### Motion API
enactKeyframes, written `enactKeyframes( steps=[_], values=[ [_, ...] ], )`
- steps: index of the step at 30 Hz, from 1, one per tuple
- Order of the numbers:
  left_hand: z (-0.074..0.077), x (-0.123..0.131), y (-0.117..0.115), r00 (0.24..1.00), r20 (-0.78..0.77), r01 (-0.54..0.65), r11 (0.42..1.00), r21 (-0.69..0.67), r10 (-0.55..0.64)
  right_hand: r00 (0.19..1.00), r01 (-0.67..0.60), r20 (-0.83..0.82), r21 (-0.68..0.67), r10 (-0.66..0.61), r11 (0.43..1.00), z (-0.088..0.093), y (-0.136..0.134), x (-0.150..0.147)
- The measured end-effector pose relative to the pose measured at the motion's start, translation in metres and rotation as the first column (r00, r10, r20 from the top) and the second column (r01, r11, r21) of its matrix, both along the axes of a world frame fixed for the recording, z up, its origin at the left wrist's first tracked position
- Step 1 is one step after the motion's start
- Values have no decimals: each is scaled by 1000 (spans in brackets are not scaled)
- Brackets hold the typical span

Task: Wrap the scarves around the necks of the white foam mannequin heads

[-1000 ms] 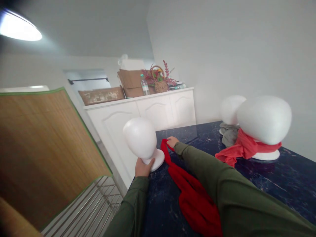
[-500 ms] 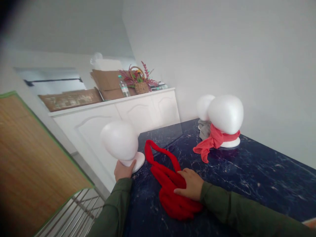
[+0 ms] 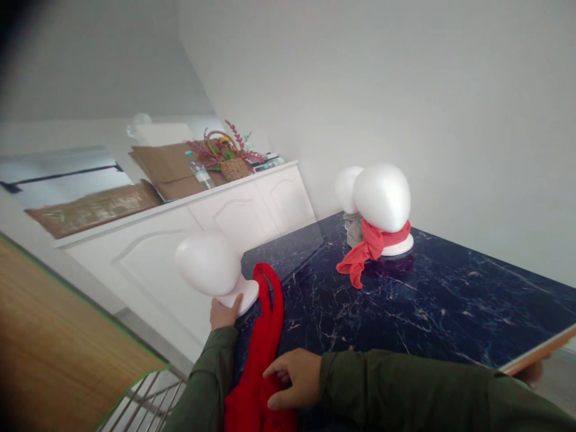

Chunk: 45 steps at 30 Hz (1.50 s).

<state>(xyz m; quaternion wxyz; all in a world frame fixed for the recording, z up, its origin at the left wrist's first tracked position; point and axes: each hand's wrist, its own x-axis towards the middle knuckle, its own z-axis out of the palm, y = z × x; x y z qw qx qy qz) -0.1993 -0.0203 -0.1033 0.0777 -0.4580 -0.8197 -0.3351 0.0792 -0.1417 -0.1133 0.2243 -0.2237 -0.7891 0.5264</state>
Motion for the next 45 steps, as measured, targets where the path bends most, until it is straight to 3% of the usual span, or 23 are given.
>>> enactKeyframes(
  steps=[9, 13, 15, 18, 21, 23, 25, 26, 27, 28, 30, 33, 35, 37, 40, 45],
  values=[
    [2, -9, 4, 999, 30, -23, 998, -63, 25, 997, 43, -66, -39, -45, 998, -10, 12, -5],
    [0, -11, 2, 997, 70, -15, 998, -60, 19, 973, 201, -141, 125, -183, 972, -9, 24, -6],
    [0, -10, -2, 996, 84, -24, 998, -56, 28, 933, 352, -183, 271, -310, 896, -4, 38, -1],
    [-3, -10, -12, 993, 109, -35, 999, -26, 37, 772, 636, -326, 403, -546, 658, 6, 70, 29],
    [-9, -12, -23, 989, 148, -28, 999, 30, 23, 491, 861, -482, 395, -726, 320, 14, 105, 89],
    [-15, -13, -30, 984, 178, -6, 998, 59, -5, 263, 935, -539, 348, -800, 72, 17, 124, 142],
    [-19, -15, -36, 974, 225, 14, 998, 69, -29, -15, 942, -503, 282, -864, -180, 15, 139, 193],
    [-20, -15, -38, 967, 254, 20, 997, 71, -37, -133, 924, -442, 268, -887, -273, 14, 146, 215],
    [-21, -15, -41, 959, 279, 21, 997, 73, -41, -225, 910, -351, 258, -909, -325, 12, 152, 233],
    [-20, -14, -43, 953, 301, 19, 997, 73, -40, -291, 901, -244, 256, -925, -350, 10, 156, 247],
    [-17, -11, -48, 941, 336, 6, 997, 82, -33, -309, 913, -26, 273, -951, -304, 6, 165, 263],
    [-11, -5, -58, 928, 372, -41, 990, 133, -11, -202, 944, 133, 289, -970, -157, 4, 177, 264],
    [-8, 1, -66, 923, 385, -83, 973, 215, -6, -150, 958, 138, 266, -979, -109, 4, 183, 262],
    [-5, 7, -76, 931, 363, -92, 936, 340, -41, -138, 971, 130, 213, -982, -108, 5, 187, 262],
    [-1, 24, -88, 967, 216, 4, 859, 513, -134, -147, 985, 123, 107, -981, -134, 7, 189, 266],
    [22, 80, -97, 965, -46, 247, 836, 490, -258, -169, 984, 61, -53, -984, -172, 10, 193, 265]
  ],
)
